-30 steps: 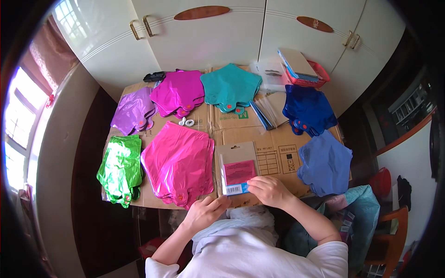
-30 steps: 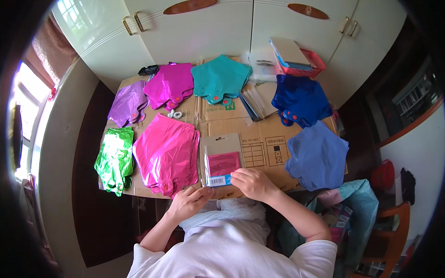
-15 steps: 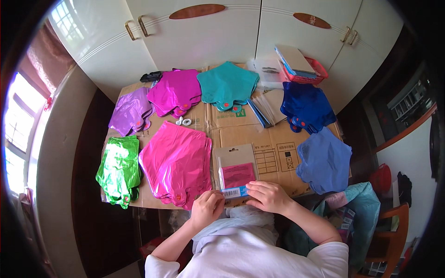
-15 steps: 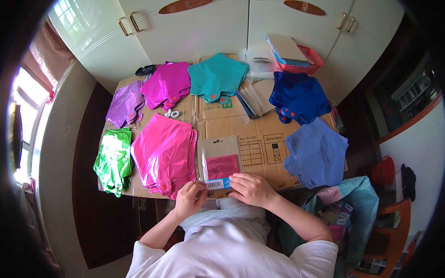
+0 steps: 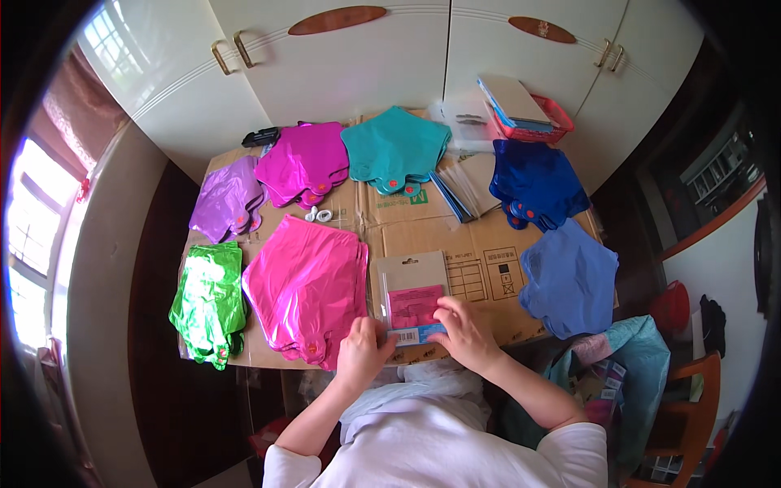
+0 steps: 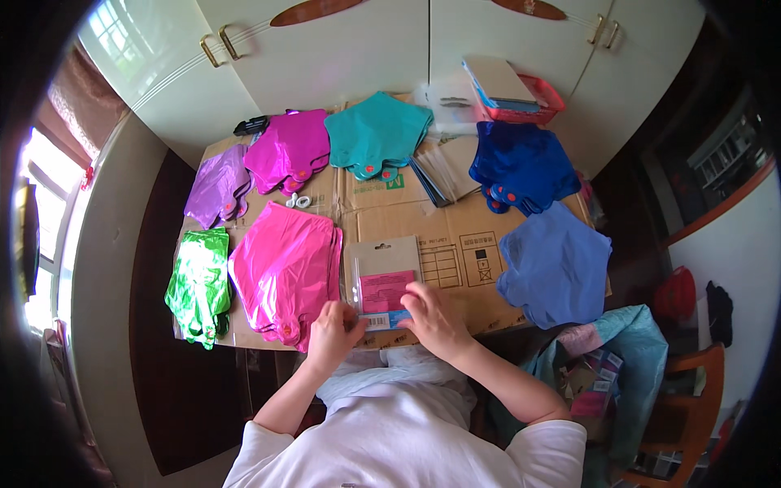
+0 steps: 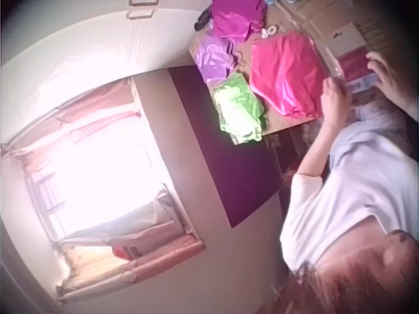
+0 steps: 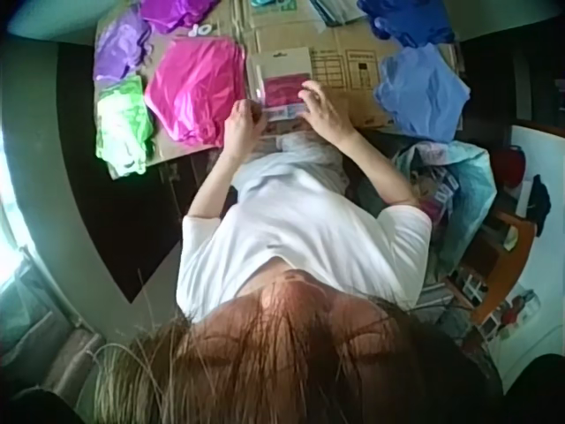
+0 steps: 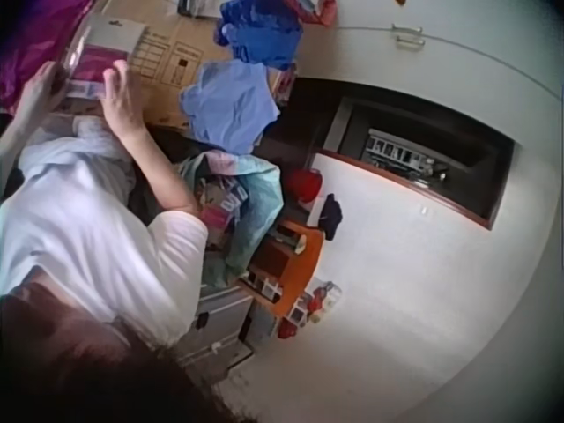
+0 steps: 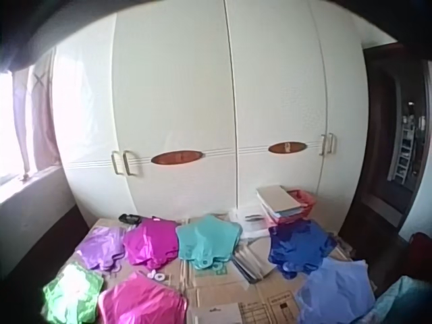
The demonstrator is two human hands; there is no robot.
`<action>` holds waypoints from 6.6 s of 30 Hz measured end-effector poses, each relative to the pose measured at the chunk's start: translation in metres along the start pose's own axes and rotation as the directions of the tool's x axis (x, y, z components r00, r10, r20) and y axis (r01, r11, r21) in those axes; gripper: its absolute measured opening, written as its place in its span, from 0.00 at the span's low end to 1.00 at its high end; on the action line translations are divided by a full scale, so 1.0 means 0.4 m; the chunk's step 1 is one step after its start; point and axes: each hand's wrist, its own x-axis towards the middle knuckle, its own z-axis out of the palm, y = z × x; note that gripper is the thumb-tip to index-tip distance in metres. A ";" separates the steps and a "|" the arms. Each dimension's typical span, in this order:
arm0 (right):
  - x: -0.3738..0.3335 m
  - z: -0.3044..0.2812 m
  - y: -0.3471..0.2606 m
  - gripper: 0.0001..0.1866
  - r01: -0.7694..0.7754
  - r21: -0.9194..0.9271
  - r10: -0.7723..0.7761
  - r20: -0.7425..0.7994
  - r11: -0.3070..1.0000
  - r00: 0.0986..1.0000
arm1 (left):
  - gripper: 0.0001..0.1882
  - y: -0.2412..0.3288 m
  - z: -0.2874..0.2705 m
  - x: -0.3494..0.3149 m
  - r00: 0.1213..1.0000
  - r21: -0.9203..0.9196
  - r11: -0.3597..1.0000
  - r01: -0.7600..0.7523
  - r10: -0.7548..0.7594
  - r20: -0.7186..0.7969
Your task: Folding colorful fabric items around cardboard inserts and placing them into plastic packaging bags.
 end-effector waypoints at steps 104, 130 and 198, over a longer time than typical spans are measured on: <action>0.382 -0.038 -0.101 0.17 0.246 0.967 0.383 -0.200 -0.073 0.902 | 0.43 -0.358 -0.313 0.013 0.997 0.466 0.883 -0.059 0.071 -0.007; 0.046 0.085 -0.090 0.26 0.131 -0.165 -0.116 0.099 0.977 0.988 | 0.45 -0.304 -0.259 0.226 0.997 0.518 0.855 -0.031 -0.009 0.075; 0.318 -0.270 0.534 0.14 -0.530 -0.216 0.419 -0.403 0.820 0.813 | 0.46 0.304 0.246 0.356 0.377 -0.045 0.420 -0.906 0.852 0.364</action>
